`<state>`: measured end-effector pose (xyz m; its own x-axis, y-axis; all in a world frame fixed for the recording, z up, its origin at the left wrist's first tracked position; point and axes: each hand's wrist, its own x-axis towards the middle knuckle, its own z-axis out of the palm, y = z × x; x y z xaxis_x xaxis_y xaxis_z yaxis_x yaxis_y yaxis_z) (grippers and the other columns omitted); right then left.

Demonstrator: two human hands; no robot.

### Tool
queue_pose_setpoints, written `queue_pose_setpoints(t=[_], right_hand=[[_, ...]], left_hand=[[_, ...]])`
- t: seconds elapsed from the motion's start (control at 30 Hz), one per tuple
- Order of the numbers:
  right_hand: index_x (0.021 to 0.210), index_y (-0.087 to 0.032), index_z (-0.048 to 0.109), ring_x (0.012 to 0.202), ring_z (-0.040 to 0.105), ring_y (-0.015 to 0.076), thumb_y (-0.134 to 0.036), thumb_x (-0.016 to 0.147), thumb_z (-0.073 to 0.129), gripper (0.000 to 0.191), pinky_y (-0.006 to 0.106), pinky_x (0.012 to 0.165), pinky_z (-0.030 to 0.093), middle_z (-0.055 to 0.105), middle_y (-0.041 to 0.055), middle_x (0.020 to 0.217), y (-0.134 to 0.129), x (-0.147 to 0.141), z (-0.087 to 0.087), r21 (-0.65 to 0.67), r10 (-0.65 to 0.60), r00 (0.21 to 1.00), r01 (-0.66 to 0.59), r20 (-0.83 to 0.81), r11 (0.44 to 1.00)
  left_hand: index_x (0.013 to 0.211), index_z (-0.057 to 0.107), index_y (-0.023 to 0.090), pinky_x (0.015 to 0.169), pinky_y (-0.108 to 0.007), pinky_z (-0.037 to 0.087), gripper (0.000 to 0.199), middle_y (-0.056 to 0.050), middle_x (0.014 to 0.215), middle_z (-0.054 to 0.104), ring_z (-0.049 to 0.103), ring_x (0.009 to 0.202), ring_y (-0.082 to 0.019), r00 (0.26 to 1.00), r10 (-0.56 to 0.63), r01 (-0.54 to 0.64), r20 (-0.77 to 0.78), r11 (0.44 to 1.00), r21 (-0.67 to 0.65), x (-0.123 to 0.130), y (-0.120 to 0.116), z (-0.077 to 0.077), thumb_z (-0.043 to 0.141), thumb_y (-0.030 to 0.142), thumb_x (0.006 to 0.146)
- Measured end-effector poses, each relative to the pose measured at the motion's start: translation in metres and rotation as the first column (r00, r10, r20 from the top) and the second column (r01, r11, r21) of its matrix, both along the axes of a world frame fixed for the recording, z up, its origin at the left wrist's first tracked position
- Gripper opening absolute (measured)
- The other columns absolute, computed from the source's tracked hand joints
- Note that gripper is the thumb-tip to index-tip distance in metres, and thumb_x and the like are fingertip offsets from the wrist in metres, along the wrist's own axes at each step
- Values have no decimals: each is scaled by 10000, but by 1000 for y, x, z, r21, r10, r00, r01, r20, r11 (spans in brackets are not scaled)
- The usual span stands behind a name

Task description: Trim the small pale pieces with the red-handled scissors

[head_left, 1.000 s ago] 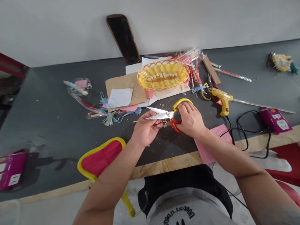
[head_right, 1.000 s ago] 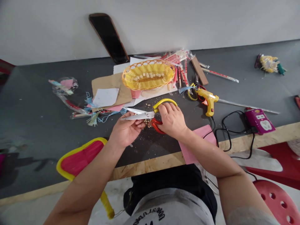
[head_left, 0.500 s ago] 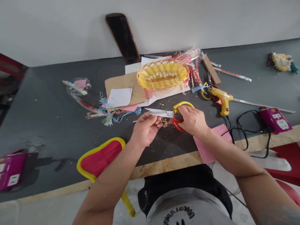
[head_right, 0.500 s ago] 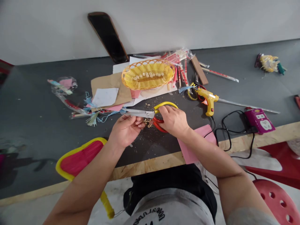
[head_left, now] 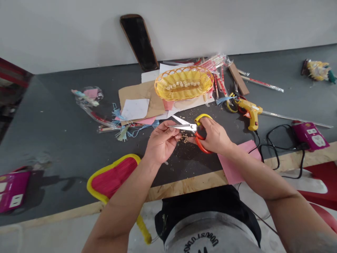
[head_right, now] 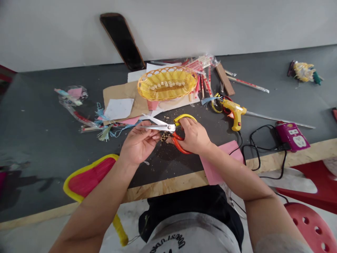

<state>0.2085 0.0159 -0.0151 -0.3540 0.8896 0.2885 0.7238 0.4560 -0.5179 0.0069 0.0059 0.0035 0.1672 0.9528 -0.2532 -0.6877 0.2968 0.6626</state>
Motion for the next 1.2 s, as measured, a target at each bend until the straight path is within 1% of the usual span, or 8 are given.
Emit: queue_pose_setpoints(t=[0.13,0.23,0.47,0.6,0.7,0.83,1.0,1.2], right_hand=[[950,-206,520,822,615,243,-526,835,663,369,374,739,482,655,103,900,-2,-3,1,24,0,999,-1,42,1000],[946,-197,537,829,627,250,-539,835,660,380,373,744,488,663,111,901,-2,-4,1,52,-10,997,6,71,999],[951,-190,561,829,626,252,-549,839,656,388,374,749,483,667,108,878,-2,-3,2,106,-36,993,24,116,994],[955,-188,569,831,621,254,-549,841,656,389,378,750,476,669,106,879,-2,-3,2,118,-55,989,39,139,992],[969,-185,572,849,626,266,-554,841,656,399,388,764,479,674,113,892,-2,-2,3,125,-47,988,28,145,992],[983,-183,575,875,638,278,-555,836,664,410,399,785,487,680,123,916,-1,-1,3,104,-33,990,18,140,994],[976,-191,572,851,636,265,-533,811,691,398,391,758,492,679,115,916,-2,-2,4,37,-17,995,14,98,999],[964,-190,572,845,633,262,-543,816,681,397,390,757,493,683,118,914,-3,-3,4,39,-27,994,23,102,999]], left_hand=[[709,716,166,562,-178,468,252,14,642,638,551,605,-69,999,-22,23,-35,1000,19,2,-1,0,934,150,583],[679,705,165,562,-179,467,253,11,653,653,566,616,-74,999,-13,14,-39,1000,25,3,-1,1,932,134,573],[714,686,166,551,-180,462,250,18,662,660,565,606,-72,998,14,-14,-55,1000,-6,4,-1,-2,878,74,583],[729,673,164,570,-189,475,232,18,681,659,574,606,-71,997,35,-34,-72,999,6,4,0,-4,826,45,601],[733,666,165,579,-194,474,236,28,652,637,573,596,-73,996,45,-45,-72,999,7,4,1,-5,807,32,600],[735,645,171,586,-201,469,236,33,639,619,570,597,-75,994,48,-48,-95,999,-3,3,1,-5,786,26,613],[746,629,177,592,-217,465,240,27,659,617,557,597,-81,991,50,-48,-121,999,20,3,1,-5,795,54,623],[731,626,178,602,-214,472,241,25,685,636,561,608,-81,990,57,-53,-133,998,36,3,1,-2,805,62,619]])
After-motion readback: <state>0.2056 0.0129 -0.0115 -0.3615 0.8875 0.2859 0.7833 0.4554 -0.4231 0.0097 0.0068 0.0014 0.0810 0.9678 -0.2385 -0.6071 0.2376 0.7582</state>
